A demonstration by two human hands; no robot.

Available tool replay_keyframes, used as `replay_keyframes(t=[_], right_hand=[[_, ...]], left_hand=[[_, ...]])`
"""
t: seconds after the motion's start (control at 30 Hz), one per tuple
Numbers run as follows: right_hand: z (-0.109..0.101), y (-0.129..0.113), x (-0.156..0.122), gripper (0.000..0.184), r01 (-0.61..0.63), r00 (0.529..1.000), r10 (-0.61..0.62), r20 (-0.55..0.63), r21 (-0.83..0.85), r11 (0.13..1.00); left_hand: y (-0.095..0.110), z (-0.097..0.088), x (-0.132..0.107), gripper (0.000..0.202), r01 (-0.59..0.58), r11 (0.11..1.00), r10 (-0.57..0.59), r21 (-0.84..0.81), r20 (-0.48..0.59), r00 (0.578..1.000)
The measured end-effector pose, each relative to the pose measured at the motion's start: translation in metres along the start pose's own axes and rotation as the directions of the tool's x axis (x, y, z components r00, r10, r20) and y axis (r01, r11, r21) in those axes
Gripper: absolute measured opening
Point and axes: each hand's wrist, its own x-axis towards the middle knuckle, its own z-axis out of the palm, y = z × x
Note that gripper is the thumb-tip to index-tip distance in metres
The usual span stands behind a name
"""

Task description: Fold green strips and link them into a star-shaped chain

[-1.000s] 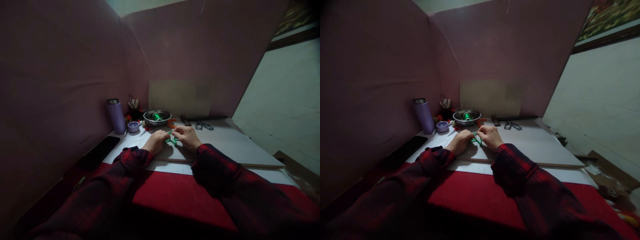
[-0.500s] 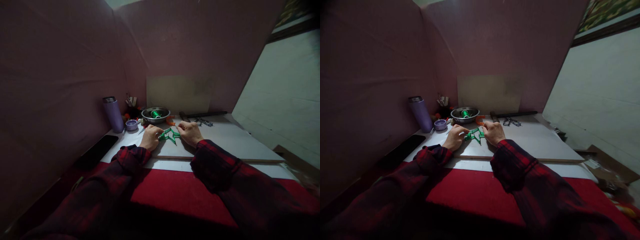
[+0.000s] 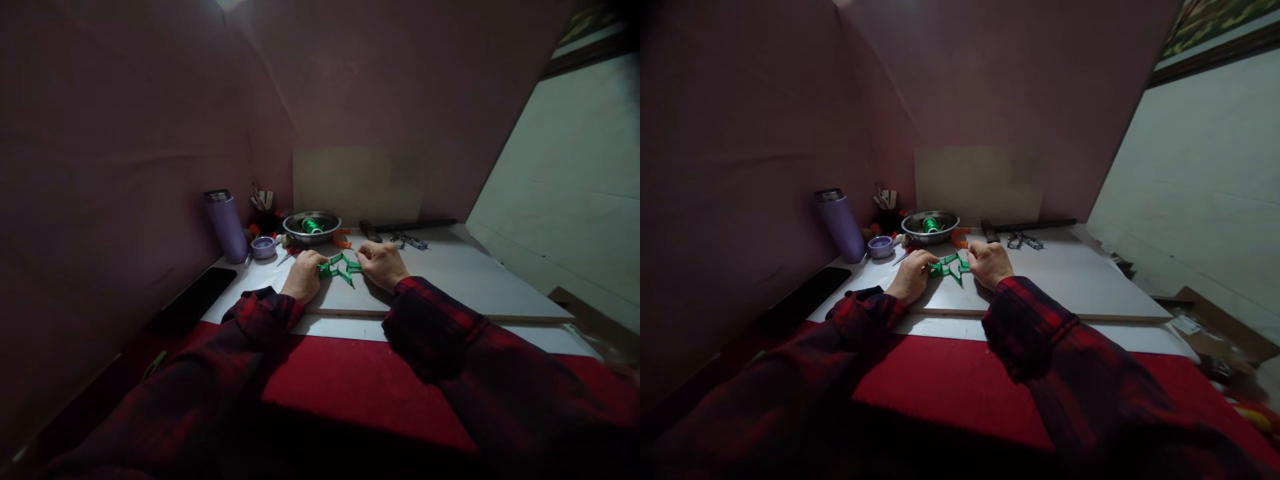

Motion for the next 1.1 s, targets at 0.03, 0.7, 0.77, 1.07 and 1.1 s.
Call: replay_keyframes(t=[0.03,0.7,0.77,1.07,1.1], right_hand=[[0.0,0.0,-0.001,0.02,0.004,1.0,-0.004,-0.001,0.002,1.0],[-0.003,0.0,-0.003,0.021,0.001,1.0,0.0,0.004,-0.098,0.995],[-0.003,0.0,-0.003,0.021,-0.006,1.0,0.007,0.007,-0.099,0.995],[-0.002,-0.004,0.005,0.023,-0.015,1.0,0.018,0.02,-0.135,0.991],[-0.002,-0.004,0.007,0.023,-0.008,1.0,0.011,0.018,-0.144,0.99]], left_hand=[[0.0,0.0,0.0,0.029,0.006,1.0,-0.006,0.009,0.007,1.0],[-0.001,-0.004,-0.002,0.038,-0.002,0.999,0.001,-0.038,-0.025,1.0],[0.0,-0.006,-0.001,0.038,0.028,0.999,-0.029,-0.024,-0.043,0.999],[0.001,-0.003,0.0,0.032,0.002,1.0,-0.002,0.009,0.019,1.0],[0.001,-0.002,0.0,0.031,0.0,1.0,0.0,0.009,0.026,1.0]])
